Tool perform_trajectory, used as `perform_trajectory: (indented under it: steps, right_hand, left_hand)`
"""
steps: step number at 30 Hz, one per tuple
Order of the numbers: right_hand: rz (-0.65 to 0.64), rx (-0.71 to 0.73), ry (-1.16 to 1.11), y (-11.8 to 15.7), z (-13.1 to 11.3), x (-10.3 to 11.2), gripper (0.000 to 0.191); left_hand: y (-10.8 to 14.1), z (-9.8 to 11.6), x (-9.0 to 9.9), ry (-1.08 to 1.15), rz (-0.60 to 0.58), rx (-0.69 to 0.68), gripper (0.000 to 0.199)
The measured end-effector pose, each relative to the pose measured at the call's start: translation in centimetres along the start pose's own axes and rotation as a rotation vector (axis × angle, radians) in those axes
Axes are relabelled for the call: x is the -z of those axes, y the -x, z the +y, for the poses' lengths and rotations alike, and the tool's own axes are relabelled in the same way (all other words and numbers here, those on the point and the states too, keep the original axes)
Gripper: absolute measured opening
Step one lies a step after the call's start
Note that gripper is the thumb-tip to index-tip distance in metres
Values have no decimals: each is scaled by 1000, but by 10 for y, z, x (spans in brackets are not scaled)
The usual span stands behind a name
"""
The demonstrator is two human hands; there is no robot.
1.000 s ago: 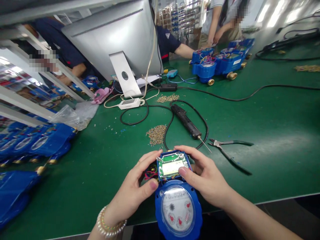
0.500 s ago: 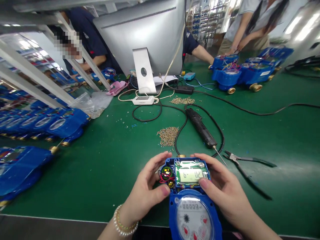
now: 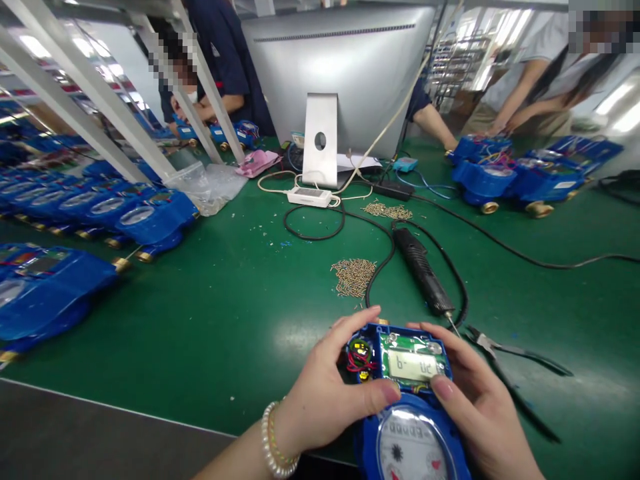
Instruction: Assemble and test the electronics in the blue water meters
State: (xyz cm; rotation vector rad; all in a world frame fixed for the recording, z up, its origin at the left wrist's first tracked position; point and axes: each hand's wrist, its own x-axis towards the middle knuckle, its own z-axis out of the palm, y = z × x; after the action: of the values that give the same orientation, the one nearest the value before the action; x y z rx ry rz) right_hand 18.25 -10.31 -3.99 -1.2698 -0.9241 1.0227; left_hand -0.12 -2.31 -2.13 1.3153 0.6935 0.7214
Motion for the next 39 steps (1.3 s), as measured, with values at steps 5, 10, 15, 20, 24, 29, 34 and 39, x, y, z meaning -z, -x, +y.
perform_trajectory:
  steps: [5,10,15,20,24,29,34,39]
  right_hand:
    - [25,10,3,0,0,-2,40]
    - [41,37,3,-15,-3,-6,38]
    - [6,15,-30,-26,-9,-8,41]
    - [1,-6,-67,-24,-12,-14,43]
    - [13,8,-66,-21,-13,-14,50]
    - [-89,41,131,-43,-26,8,60]
    - [267,97,694,-112,-36,30,66]
    - [341,-10,873,-162,-15,29,72]
  left_hand:
    - [-7,3,1,-120,0,-89,49]
    - [-19,0,5,-155,10,-130,47]
    - [-28,12,13,-303,-11,-133,45]
    - [-38,37,18,-605,-145,-219,57]
    - [-46,42,16,-584,-237,-244,50]
    - [-47,32,16,-550,-210,-245,52]
    - [-47,26,17,-535,-196,-255,53]
    - [-48,22,18,-545,-184,-249,55]
